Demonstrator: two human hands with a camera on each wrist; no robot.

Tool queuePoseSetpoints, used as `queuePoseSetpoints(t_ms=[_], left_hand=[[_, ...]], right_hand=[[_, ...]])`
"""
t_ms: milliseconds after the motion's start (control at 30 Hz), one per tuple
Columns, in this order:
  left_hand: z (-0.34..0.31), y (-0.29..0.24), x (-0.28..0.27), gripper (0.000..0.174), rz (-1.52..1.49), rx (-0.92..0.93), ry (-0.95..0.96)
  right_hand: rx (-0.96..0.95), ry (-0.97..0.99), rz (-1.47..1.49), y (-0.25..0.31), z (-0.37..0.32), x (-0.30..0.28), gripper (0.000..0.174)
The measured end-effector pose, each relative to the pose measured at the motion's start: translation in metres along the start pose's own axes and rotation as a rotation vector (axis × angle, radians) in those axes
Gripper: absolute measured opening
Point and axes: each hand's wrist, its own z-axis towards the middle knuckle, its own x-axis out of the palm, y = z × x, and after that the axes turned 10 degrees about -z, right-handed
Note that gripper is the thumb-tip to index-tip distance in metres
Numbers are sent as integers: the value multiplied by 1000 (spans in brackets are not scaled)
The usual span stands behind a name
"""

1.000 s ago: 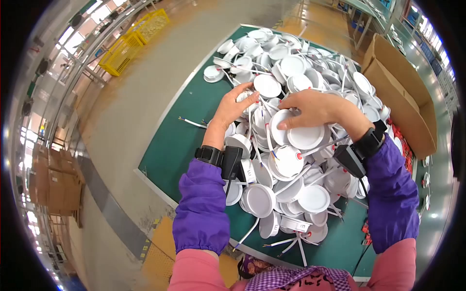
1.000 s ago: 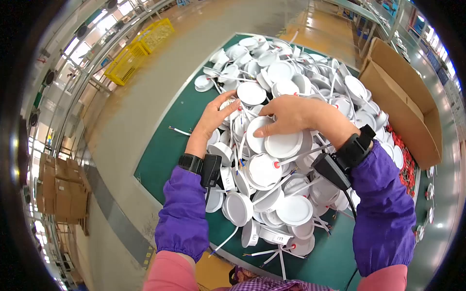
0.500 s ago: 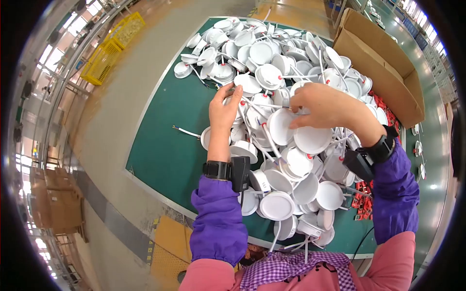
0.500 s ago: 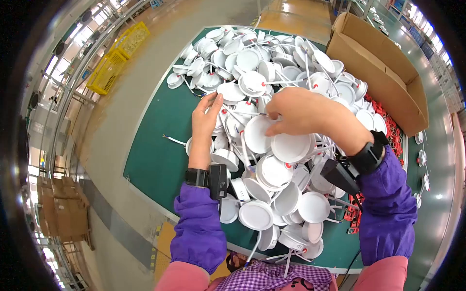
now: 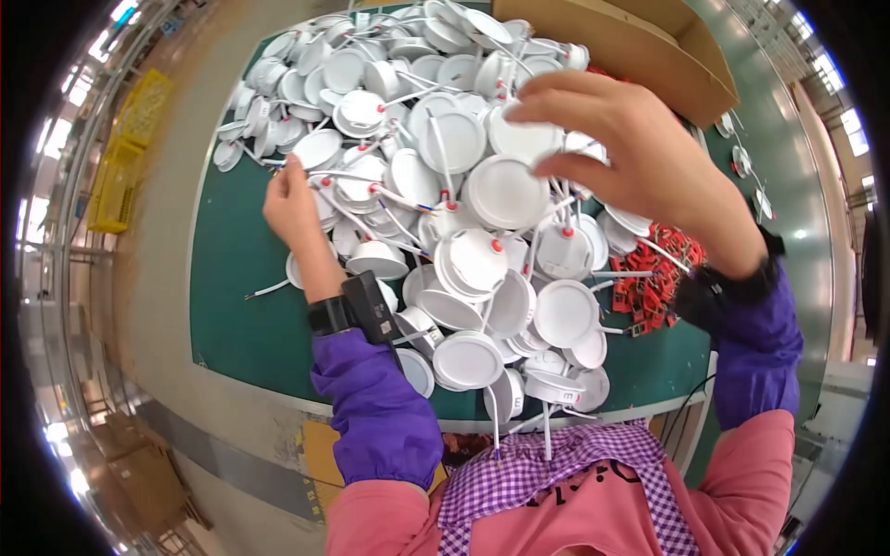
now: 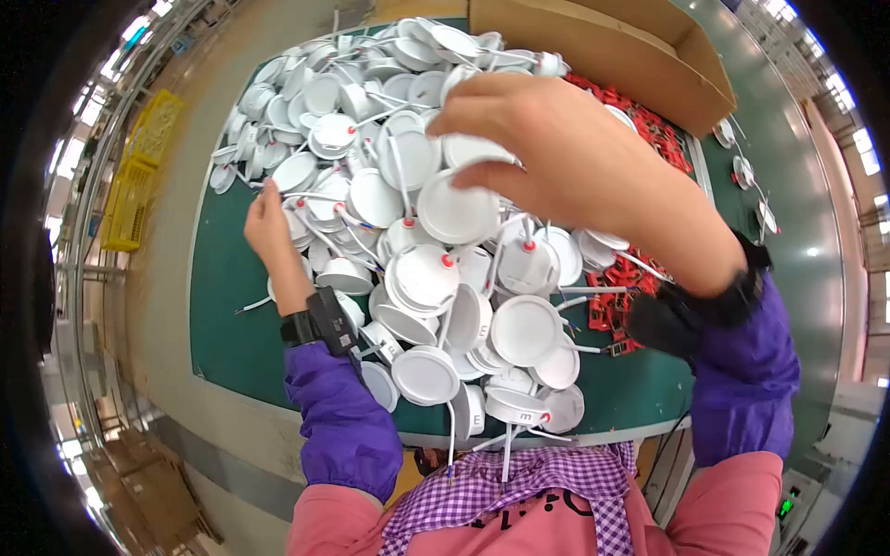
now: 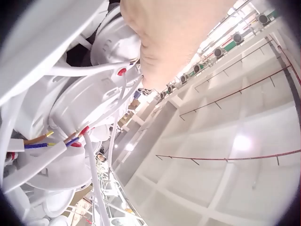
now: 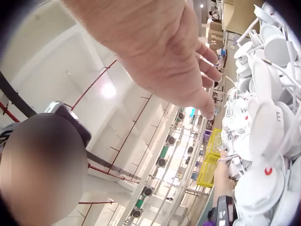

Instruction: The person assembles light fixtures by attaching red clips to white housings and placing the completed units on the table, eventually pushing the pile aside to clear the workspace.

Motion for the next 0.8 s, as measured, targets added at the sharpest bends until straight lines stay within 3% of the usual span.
queuePoseSetpoints(t_ms=[100,133,333,367,433,533,600,700,800], left_hand=[[0,-7,-5,36,3,0,-42],[0,-9,-5,35,5,27,-57],[17,-6,-6,33,-4,90,-41],[23,-14,-21,32,95,151,-23],[25,-25,-21,31,36,151,-66],[20,-50,-30,30,41,144,-17],[8,-67,-48,38,52,83,76],[-23,-83,-84,50,141,48,137],[-84,-59,-122,54,110,170,342]], right_hand=[[-12,111,82,38,-56,-32,39],[-23,176,167,51,-75,-34,35],[-105,409,323,104,-159,-9,35],[-138,386,353,107,-166,-2,35],[-113,406,151,112,-179,9,39],[-98,390,87,118,-196,26,42],[-77,360,60,123,-205,36,42],[8,314,132,122,-218,51,44],[38,252,131,123,-224,63,46]])
